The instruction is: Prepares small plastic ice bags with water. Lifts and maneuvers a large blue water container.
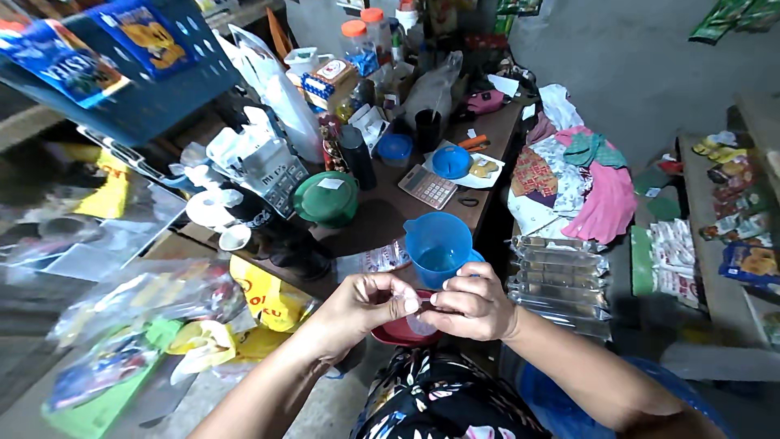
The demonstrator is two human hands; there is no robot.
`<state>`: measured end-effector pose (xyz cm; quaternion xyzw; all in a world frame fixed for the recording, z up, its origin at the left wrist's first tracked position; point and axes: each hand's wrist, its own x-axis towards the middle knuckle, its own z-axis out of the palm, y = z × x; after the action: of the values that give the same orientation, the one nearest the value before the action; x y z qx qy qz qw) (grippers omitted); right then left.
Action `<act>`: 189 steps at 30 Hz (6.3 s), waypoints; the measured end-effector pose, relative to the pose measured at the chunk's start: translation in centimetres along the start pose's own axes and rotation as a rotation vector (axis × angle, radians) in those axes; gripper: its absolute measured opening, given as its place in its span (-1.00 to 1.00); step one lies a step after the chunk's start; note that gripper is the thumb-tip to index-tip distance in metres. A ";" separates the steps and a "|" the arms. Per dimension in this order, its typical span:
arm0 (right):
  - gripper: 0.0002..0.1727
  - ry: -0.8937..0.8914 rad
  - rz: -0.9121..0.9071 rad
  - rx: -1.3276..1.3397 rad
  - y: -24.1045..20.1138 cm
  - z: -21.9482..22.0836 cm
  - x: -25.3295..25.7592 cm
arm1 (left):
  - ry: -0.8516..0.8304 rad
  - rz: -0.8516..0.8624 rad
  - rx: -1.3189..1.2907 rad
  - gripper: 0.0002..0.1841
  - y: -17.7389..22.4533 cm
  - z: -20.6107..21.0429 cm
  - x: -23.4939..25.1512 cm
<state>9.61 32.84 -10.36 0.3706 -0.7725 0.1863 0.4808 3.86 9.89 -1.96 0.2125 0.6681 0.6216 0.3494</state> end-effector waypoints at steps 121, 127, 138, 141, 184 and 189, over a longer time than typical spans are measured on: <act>-0.88 -0.569 0.097 0.163 -3.1 1.2 8.0 | 0.143 0.523 -0.042 -0.85 -9.9 -0.9 0.4; -0.89 -0.412 0.277 0.206 -3.1 1.5 6.8 | 0.140 0.535 -0.028 -0.86 -9.3 -0.8 0.5; -0.81 -0.401 0.234 0.143 -2.9 0.0 4.5 | 0.172 0.649 0.070 -0.93 -9.6 -0.8 1.7; -0.81 -0.349 0.258 0.046 -3.2 -0.1 4.3 | 0.191 0.630 0.005 -0.92 -10.1 -0.3 2.1; -0.57 1.041 2.038 1.079 -11.0 -6.8 -7.7 | -0.622 0.805 0.433 -0.87 -5.1 7.9 1.4; -0.34 1.347 2.171 0.452 -4.4 -6.3 -16.9 | -0.458 0.547 0.390 -0.82 -7.9 4.4 2.7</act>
<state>21.19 40.68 -22.56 -0.5349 -0.2357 0.7524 0.3036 6.47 13.80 -10.17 0.5776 0.5972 0.4898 0.2641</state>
